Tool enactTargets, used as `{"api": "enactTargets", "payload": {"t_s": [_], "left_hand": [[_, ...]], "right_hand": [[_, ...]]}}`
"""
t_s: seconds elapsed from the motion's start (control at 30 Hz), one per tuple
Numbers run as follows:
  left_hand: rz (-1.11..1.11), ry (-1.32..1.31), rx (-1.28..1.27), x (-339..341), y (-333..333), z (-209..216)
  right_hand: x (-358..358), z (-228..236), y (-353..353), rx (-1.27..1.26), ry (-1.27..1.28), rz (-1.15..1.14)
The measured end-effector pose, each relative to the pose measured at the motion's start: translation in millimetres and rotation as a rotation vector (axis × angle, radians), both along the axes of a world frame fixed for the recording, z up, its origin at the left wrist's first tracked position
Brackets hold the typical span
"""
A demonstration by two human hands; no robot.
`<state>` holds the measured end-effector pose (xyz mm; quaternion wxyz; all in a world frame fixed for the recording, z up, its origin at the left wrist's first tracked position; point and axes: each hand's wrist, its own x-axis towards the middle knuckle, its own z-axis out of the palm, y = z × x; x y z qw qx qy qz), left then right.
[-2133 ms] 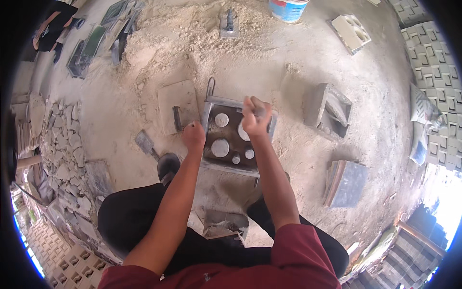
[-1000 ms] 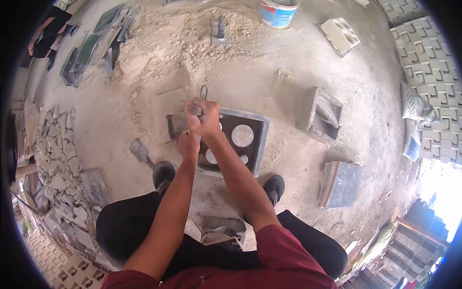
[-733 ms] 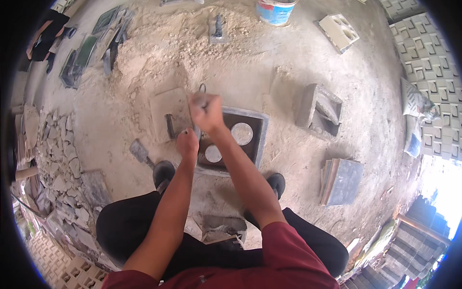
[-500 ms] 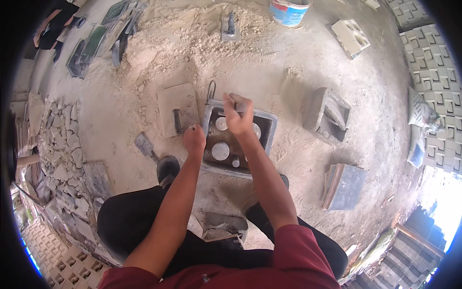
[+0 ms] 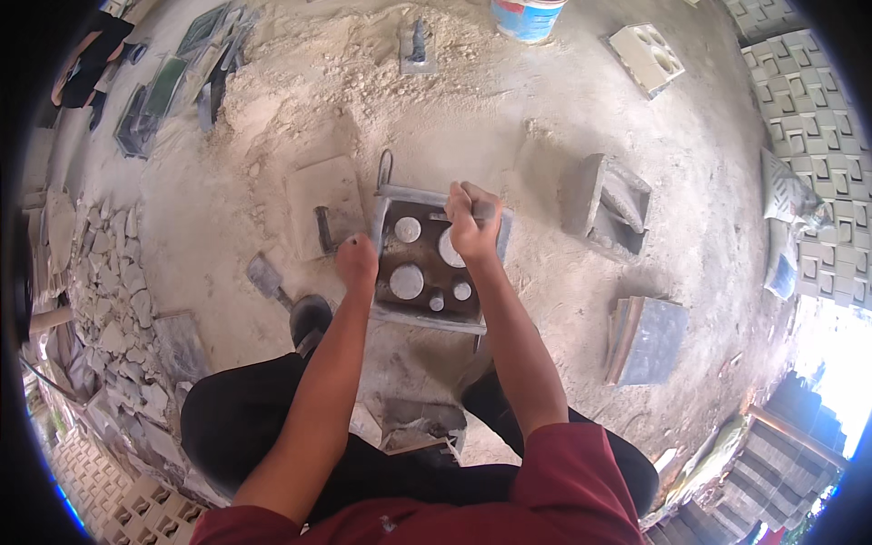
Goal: The person uses a trowel to pack wet concrete into a square mold containing several cylindrical inserts, then uses a hammer and a small rod to tap and consolidate the material around the inserts.
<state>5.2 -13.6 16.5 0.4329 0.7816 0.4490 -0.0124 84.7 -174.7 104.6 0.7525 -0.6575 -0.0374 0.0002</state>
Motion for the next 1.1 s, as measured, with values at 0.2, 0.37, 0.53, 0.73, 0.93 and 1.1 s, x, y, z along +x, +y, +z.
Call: {"api": "enactTargets", "payload": {"t_s": [0.2, 0.37, 0.53, 0.73, 0.93, 1.1], "left_hand": [[-0.023, 0.046, 0.031, 3.4, -0.1, -0.3], [0.017, 0.078, 0.041, -3.1, 13.6, -11.5], [-0.027, 0.080, 0.069, 2.0, 3.5, -9.2], [-0.019, 0.085, 0.070, 0.7, 0.1, -2.4], [-0.012, 0.088, 0.097, -3.0, 17.1, -18.3], [-0.043, 0.084, 0.056, -0.2, 5.2, -18.4]], "right_hand": [[1.6, -2.5, -9.6, -0.162, -0.147, -0.147], [-5.6, 14.4, -0.8, 0.082, -0.202, -0.167], [3.0, -0.5, -31.6, 0.042, -0.245, -0.125], [-11.8, 6.5, -38.0, -0.074, -0.241, -0.180], [-45.9, 34.7, -36.2, 0.014, -0.250, -0.339], [-71.2, -2.7, -34.7, -0.200, -0.289, -0.523]]}}
